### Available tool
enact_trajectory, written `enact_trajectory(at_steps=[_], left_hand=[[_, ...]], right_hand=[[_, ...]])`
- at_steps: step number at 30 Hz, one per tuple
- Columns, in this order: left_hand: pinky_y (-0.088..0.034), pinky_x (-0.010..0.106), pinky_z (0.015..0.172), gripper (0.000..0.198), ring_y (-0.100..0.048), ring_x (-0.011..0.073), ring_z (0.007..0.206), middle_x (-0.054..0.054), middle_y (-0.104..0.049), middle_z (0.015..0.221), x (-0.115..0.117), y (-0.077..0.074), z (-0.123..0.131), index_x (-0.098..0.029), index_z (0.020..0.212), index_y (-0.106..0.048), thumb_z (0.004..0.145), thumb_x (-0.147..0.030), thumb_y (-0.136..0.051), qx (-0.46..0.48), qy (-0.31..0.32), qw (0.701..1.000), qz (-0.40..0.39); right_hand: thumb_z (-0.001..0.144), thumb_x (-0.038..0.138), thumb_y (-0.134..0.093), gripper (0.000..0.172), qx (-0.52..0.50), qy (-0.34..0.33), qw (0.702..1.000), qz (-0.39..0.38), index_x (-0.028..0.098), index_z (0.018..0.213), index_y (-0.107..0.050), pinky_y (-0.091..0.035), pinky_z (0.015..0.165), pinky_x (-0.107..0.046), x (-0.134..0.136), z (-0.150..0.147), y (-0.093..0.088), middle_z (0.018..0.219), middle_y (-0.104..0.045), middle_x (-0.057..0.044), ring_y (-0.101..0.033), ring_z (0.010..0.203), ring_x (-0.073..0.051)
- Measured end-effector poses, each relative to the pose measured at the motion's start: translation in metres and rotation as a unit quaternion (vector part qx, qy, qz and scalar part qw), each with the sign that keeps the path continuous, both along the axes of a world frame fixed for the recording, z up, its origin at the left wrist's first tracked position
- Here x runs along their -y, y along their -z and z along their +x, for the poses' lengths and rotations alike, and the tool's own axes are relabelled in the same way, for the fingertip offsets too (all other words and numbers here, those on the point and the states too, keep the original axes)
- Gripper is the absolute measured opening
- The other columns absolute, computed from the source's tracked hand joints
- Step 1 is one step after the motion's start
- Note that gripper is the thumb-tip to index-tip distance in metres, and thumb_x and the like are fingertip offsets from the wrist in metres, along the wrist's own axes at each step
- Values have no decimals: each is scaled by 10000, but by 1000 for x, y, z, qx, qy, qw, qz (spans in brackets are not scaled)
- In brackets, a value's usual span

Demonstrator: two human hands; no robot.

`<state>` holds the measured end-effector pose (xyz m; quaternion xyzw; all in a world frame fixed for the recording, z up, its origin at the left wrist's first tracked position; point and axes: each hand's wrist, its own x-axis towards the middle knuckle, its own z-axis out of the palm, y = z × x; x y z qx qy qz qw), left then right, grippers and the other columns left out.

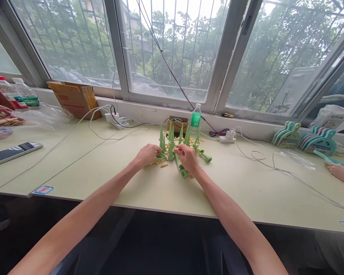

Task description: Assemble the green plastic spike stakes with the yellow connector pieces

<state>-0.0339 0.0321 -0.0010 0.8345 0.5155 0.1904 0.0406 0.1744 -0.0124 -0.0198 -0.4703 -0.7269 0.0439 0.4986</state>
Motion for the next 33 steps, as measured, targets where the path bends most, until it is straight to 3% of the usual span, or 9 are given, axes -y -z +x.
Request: enact_trajectory(at_steps=[7,16,22,33], left_hand=[[-405,261,620,266,-612,216,809,67,-701,905,-5,-2,-5,-240,856,-742,692,-90,-597,-29,34,999,1],[-436,247,688,205,-616,209,880,56,-685,937,-4,-5,-7,-250,869,-747,737,-183,-605,-41,82,996,-18],[-416,236,670,294,-617,185,891,37,-653,1030,-5,-3,-9,-240,924,-715,762,-85,-525,-73,110,991,-20],[-393,235,635,311,-607,193,864,38,-659,940,-3,-4,-11,-224,869,-653,691,-17,-504,-76,109,991,-35]], right_hand=[[891,388,-546,242,12,-3,1000,-5,188,980,-650,-448,572,-263,-2,2,6,693,-654,-12,-529,500,-131],[905,350,-524,228,34,-4,999,12,177,853,-662,-425,587,-255,0,3,5,706,-652,-26,-514,546,-129],[919,362,-499,278,46,-3,999,8,169,798,-658,-397,573,-258,2,5,4,660,-627,-29,-495,552,-134],[927,366,-483,302,49,-8,999,-1,168,752,-630,-356,555,-249,1,7,7,599,-557,-6,-444,532,-123]])
